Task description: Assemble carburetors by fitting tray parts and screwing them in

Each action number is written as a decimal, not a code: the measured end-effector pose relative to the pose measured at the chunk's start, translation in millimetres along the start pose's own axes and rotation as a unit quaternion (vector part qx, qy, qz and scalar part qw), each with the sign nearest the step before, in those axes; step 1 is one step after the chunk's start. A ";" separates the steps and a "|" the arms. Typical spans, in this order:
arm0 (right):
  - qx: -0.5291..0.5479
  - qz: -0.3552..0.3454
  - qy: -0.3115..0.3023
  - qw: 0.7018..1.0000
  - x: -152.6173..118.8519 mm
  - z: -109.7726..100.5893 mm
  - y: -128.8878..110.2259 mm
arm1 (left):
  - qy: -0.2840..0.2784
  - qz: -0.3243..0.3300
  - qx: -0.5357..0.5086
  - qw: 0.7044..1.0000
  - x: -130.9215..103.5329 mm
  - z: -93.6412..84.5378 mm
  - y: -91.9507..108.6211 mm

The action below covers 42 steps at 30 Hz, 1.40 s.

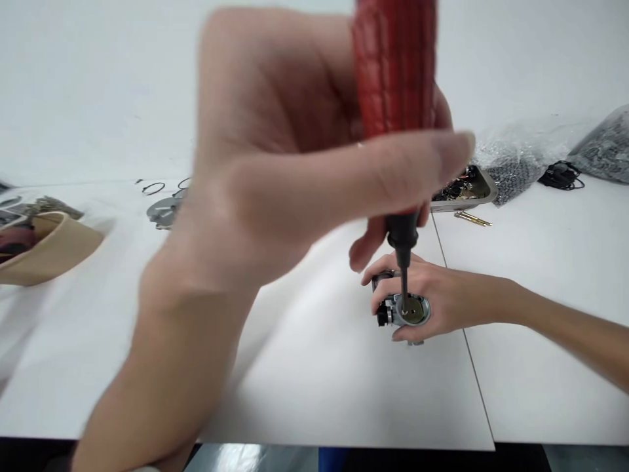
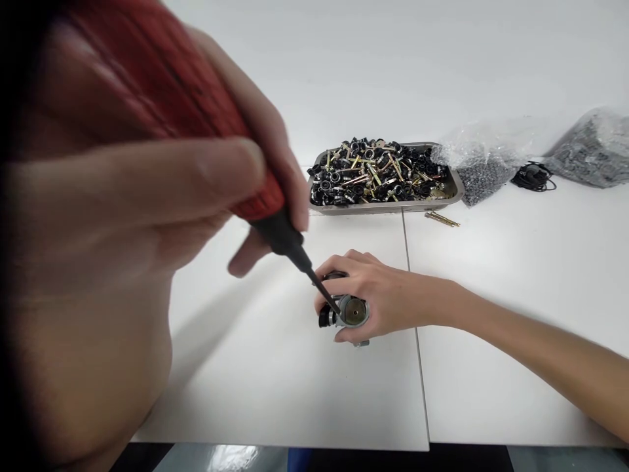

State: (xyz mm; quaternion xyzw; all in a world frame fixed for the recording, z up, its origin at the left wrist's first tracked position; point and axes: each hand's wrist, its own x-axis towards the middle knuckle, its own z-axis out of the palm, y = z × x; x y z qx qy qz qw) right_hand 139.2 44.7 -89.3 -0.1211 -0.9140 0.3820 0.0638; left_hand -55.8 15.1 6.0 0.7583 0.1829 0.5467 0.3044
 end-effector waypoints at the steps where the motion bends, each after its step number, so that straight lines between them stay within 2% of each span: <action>1: -0.001 0.006 -0.004 1.000 0.3 -0.6 -0.7 | -0.038 -0.030 0.016 0.999 2.3 5.7 2.7; 3: -0.004 0.013 -0.010 1.000 0.8 -2.0 -2.5 | -0.079 -0.070 0.048 0.993 5.4 14.2 4.3; 10: -0.010 0.005 -0.009 1.000 2.3 -4.5 -6.6 | -0.068 -0.106 0.047 0.991 4.7 16.7 -2.1; 17: -0.006 0.014 -0.013 1.000 3.0 -5.8 -8.8 | -0.079 -0.092 0.050 0.991 5.6 17.3 -0.8; 27: -0.014 0.018 -0.014 1.000 2.2 -6.5 -10.2 | -0.059 -0.111 0.048 0.991 7.0 18.3 1.5; 39: -0.011 0.021 -0.015 1.000 2.9 -6.9 -10.2 | -0.069 -0.130 0.034 0.988 9.5 16.9 1.1; 42: -0.011 0.023 -0.009 1.000 3.7 -6.9 -11.2 | -0.075 -0.118 0.040 0.989 9.3 16.8 2.7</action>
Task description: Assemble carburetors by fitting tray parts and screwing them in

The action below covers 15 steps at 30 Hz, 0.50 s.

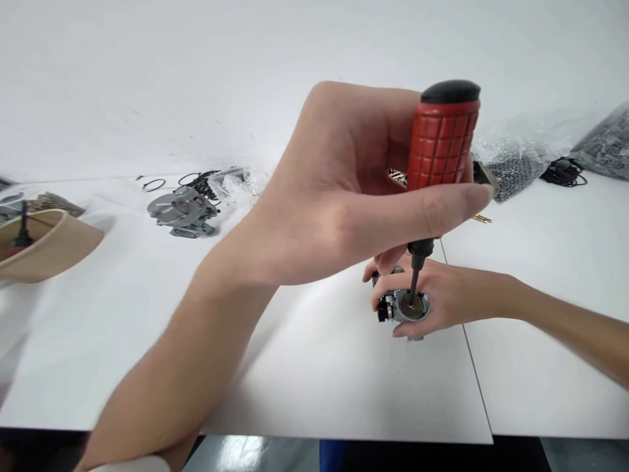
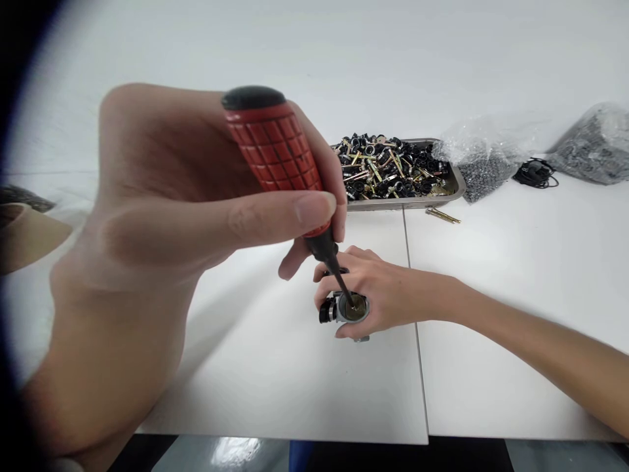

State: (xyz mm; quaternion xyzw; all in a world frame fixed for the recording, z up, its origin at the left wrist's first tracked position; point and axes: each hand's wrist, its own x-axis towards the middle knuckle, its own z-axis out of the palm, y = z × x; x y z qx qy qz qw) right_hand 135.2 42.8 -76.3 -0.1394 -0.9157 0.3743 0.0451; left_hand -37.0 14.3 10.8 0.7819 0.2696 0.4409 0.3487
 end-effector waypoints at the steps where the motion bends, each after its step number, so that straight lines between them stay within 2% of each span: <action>1: 0.001 0.000 0.001 1.000 0.2 -0.1 -0.3 | 0.002 0.011 0.009 1.000 -0.7 0.5 0.9; 8: 0.018 0.000 0.000 1.000 0.1 -0.7 -1.0 | 0.027 0.034 0.035 0.998 -6.4 8.5 6.6; 12: 0.005 -0.004 -0.001 1.000 -0.6 0.0 0.3 | 0.034 0.004 0.036 0.999 -4.4 8.3 5.9; 15: -0.004 -0.005 -0.003 1.000 -0.9 0.5 0.9 | 0.027 0.000 -0.005 1.000 -2.3 4.1 5.5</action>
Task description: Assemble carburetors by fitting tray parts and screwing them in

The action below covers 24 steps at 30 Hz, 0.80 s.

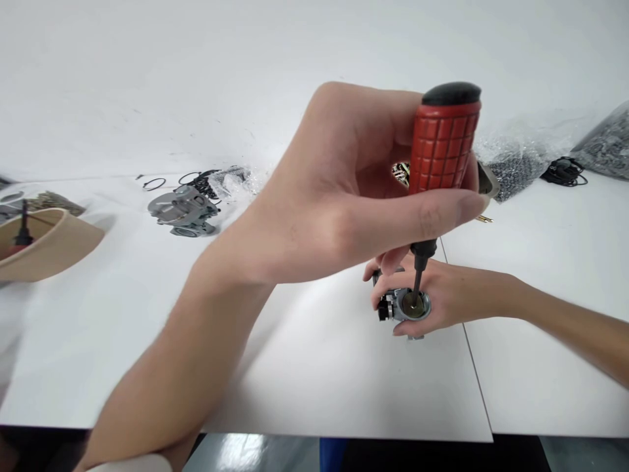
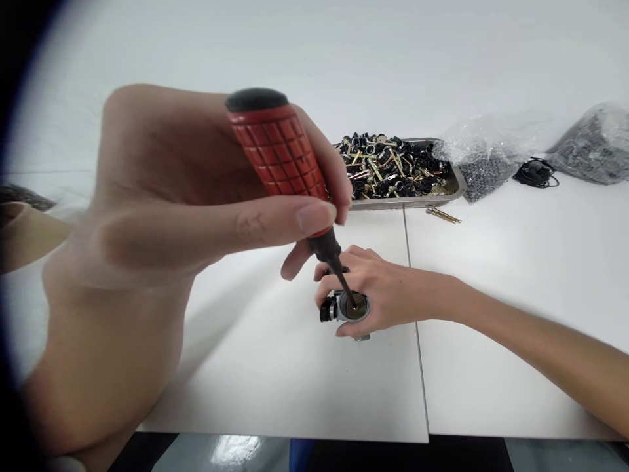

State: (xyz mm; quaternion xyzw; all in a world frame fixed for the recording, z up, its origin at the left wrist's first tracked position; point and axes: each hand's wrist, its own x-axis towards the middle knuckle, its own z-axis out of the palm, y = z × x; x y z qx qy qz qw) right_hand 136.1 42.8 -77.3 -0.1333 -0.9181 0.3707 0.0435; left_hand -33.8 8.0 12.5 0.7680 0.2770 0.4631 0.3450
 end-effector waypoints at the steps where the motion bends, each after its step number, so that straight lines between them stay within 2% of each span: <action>1: -0.001 0.000 -0.001 1.000 0.0 0.0 0.0 | -0.005 -0.002 -0.016 1.000 0.7 -1.8 0.0; 4: -0.003 -0.003 -0.001 1.000 0.4 -0.2 0.0 | -0.024 -0.011 -0.043 0.999 2.8 -7.4 -0.1; 8: -0.003 -0.006 -0.003 1.000 1.4 -0.5 0.3 | -0.065 -0.015 -0.028 0.997 6.5 -12.0 1.3; 13: 0.000 -0.003 -0.010 1.000 1.3 -0.7 0.3 | -0.075 0.149 0.052 0.985 5.6 -13.0 0.9; 15: 0.002 0.000 -0.007 1.000 0.8 -0.7 0.1 | -0.092 0.181 0.080 0.976 0.8 -12.1 -2.8; 18: 0.006 0.000 -0.005 1.000 0.0 -0.1 0.4 | -0.058 0.224 0.092 0.968 -7.9 -9.5 -8.9; 21: 0.008 -0.012 -0.004 1.000 -0.4 1.9 2.3 | -0.042 0.219 0.063 0.973 -9.9 -8.1 -7.8; 24: 0.009 -0.032 0.009 0.999 -0.5 4.6 5.0 | -0.074 0.157 0.031 0.984 -3.5 -7.5 -1.3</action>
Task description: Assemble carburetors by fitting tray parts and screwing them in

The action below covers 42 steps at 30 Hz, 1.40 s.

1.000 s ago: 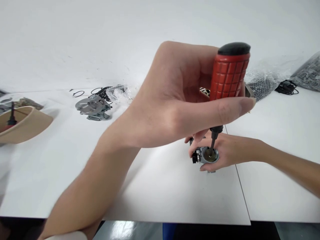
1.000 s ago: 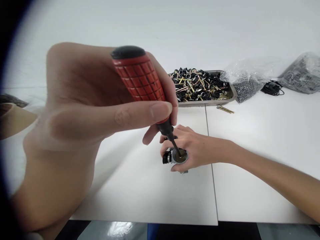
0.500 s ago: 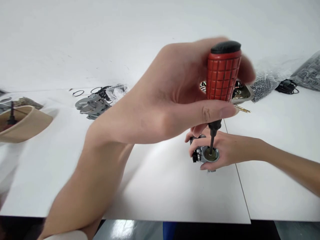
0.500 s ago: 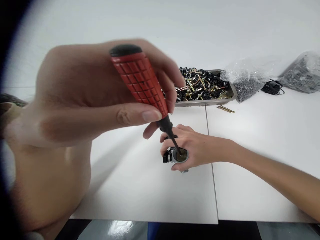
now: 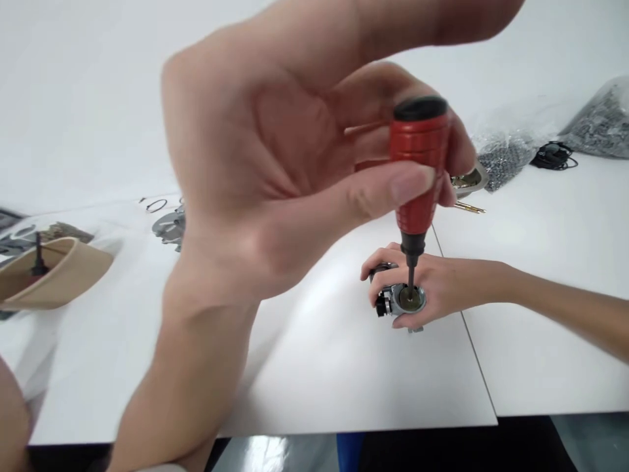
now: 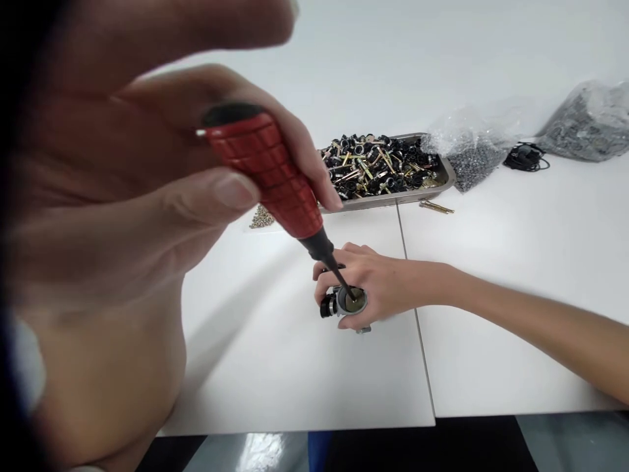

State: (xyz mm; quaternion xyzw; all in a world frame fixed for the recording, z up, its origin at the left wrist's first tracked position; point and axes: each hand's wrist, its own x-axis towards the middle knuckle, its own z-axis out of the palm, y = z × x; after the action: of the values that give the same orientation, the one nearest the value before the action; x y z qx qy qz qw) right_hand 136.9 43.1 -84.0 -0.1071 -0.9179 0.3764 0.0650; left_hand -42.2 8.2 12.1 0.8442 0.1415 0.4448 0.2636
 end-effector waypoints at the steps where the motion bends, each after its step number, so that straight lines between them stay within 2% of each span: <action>1: 0.000 -0.005 0.003 1.000 -0.1 0.6 0.7 | 0.000 -0.022 -0.006 1.000 2.9 0.1 0.3; 3: 0.002 -0.003 0.003 1.000 -0.4 1.2 1.4 | 0.035 -0.048 -0.007 0.998 6.9 1.0 -2.2; 4: 0.003 0.000 0.003 1.000 -0.5 1.2 1.6 | 0.058 -0.037 -0.006 0.998 7.7 1.6 -5.1; 7: 0.003 0.002 0.009 1.000 -0.5 2.1 2.0 | 0.098 0.036 -0.022 0.994 7.1 2.3 -15.6; 10: 0.001 -0.015 0.017 1.000 -0.1 6.3 3.8 | 0.091 0.082 -0.063 0.990 5.9 0.9 -22.8; 14: -0.007 -0.001 0.004 1.000 -2.6 6.2 8.3 | 0.091 0.038 -0.097 0.990 3.4 -0.8 -25.0; 16: -0.020 0.028 -0.004 0.999 -6.9 -7.4 7.7 | 0.091 0.005 -0.114 0.989 0.8 -1.5 -23.7; 18: -0.045 0.057 0.016 0.997 -12.4 -33.3 0.2 | 0.091 -0.025 -0.134 0.987 -1.8 -2.9 -20.6; 21: -0.118 0.056 0.116 0.985 -18.2 -81.0 -29.8 | 0.083 -0.072 -0.162 0.981 -3.7 -6.6 -13.4; 22: -0.144 0.032 0.185 0.972 -18.9 -93.9 -44.0 | 0.076 -0.091 -0.171 0.978 -3.5 -7.9 -10.9; 24: -0.146 -0.049 0.353 0.923 -18.7 -108.8 -74.2 | 0.065 -0.126 -0.180 0.973 -2.3 -10.0 -7.1; 25: -0.149 -0.078 0.386 0.907 -18.0 -110.6 -88.1 | 0.064 -0.141 -0.180 0.971 -1.5 -10.7 -6.1; 26: -0.159 -0.091 0.390 0.902 -17.0 -109.4 -99.9 | 0.065 -0.144 -0.182 0.971 -0.9 -11.0 -5.5; 28: -0.205 -0.078 0.324 0.920 -15.1 -102.2 -115.0 | 0.074 -0.140 -0.182 0.971 -0.1 -11.4 -5.5; 30: -0.254 -0.048 0.267 0.929 -14.1 -95.0 -118.9 | 0.082 -0.135 -0.182 0.970 0.0 -11.7 -5.5; 32: -0.281 -0.031 0.260 0.923 -13.9 -91.7 -115.8 | 0.084 -0.143 -0.173 0.971 -0.3 -11.7 -4.5; 36: -0.313 0.002 0.317 0.895 -8.5 -89.7 -108.5 | 0.034 -0.157 -0.174 0.972 0.0 -7.4 -3.3; 38: -0.345 0.029 0.370 0.862 -0.8 -85.9 -108.1 | 0.018 -0.151 -0.180 0.972 0.8 -2.7 -6.0; 40: -0.383 0.050 0.413 0.825 7.6 -80.9 -108.7 | 0.021 -0.136 -0.179 0.974 1.7 1.9 -10.8; 42: -0.395 0.066 0.426 0.811 12.4 -77.5 -109.9 | 0.041 -0.120 -0.183 0.975 2.5 4.4 -15.3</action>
State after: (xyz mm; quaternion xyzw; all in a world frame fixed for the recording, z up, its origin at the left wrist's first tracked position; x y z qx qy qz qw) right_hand 124.1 22.3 48.9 -0.3332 -0.8589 -0.0985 0.3762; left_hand -37.2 20.6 3.1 0.7391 0.1688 0.4628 0.4594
